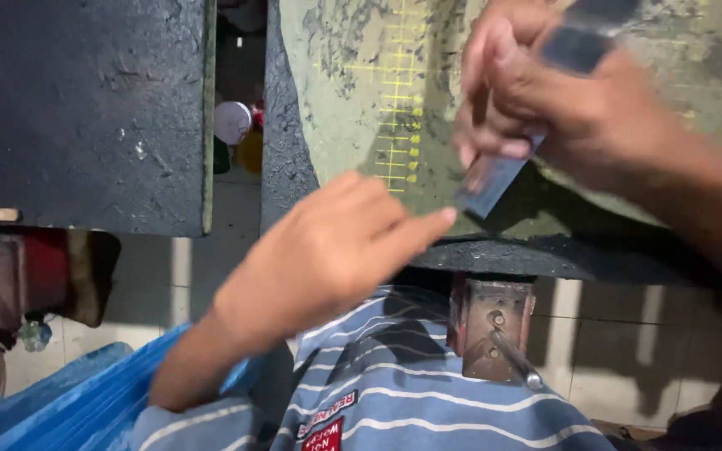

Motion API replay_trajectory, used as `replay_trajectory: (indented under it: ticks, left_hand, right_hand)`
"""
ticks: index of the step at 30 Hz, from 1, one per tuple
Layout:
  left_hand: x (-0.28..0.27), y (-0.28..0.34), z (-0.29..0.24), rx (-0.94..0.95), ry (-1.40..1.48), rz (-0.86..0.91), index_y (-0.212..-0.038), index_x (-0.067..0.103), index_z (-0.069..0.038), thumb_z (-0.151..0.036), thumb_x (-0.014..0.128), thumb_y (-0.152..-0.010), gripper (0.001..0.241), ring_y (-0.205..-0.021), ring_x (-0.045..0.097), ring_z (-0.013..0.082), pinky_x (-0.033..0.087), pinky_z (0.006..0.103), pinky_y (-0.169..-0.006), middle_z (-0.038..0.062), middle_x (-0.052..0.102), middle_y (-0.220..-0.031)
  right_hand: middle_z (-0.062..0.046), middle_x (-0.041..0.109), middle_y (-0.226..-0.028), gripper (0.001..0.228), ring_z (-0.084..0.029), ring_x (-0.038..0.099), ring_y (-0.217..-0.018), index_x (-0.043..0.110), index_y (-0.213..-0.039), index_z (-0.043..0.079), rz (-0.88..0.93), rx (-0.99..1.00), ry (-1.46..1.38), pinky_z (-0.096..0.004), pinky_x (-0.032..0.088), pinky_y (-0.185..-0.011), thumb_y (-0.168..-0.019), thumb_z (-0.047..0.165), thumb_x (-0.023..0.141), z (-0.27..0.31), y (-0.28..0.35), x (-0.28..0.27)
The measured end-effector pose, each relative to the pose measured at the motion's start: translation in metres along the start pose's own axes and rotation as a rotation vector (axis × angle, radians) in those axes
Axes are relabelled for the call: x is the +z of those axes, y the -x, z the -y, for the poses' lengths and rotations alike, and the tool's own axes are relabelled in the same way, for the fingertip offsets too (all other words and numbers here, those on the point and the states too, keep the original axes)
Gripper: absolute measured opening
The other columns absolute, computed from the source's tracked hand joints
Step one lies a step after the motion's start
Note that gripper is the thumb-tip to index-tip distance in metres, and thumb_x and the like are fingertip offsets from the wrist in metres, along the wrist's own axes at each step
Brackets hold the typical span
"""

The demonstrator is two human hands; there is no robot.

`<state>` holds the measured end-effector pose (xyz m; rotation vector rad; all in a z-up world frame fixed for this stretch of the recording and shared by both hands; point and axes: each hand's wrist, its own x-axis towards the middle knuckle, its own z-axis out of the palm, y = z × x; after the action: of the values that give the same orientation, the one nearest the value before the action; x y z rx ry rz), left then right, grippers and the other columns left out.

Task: Cleaning the edges of a screen printing stencil by scraping off excess material with a metal ruler.

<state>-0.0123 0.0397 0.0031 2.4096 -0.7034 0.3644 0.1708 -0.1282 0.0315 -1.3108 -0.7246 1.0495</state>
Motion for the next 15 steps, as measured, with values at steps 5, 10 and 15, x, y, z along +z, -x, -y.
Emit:
replay_trajectory:
  ticks: [5,10,15]
  left_hand:
    - [0.007,0.008,-0.030,0.073,-0.231,-0.253,-0.099,0.069,0.006,0.005,0.069,-0.104,0.004,-0.076,0.059,0.0240,0.042,0.0375,-0.067,0.017,0.069,-0.092]
    - [0.030,0.026,-0.031,0.010,-0.269,-0.386,-0.098,0.070,-0.005,-0.006,0.058,-0.104,0.014,-0.095,0.080,0.0249,0.043,0.0345,-0.071,0.014,0.080,-0.102]
    - [0.037,0.034,-0.027,0.016,-0.201,-0.408,-0.094,0.068,-0.004,-0.007,0.053,-0.105,0.019,-0.098,0.081,0.0291,0.043,0.0368,-0.071,0.018,0.079,-0.106]
  right_hand:
    - [0.001,0.019,-0.055,0.055,-0.015,0.018,-0.049,0.032,-0.063,0.013,0.126,0.116,-0.495,-0.032,0.026,-0.048,-0.091,0.055,0.054,-0.006,-0.011,0.028]
    - [0.003,0.009,-0.049,0.056,-0.015,0.007,-0.041,0.025,-0.055,0.018,0.000,0.246,-0.511,-0.034,0.014,-0.041,-0.088,0.055,0.049,-0.009,-0.017,0.043]
    - [0.002,0.011,-0.048,0.056,-0.014,0.007,-0.041,0.026,-0.057,0.016,0.044,0.274,-0.532,-0.032,0.014,-0.040,-0.093,0.054,0.048,-0.019,-0.022,0.049]
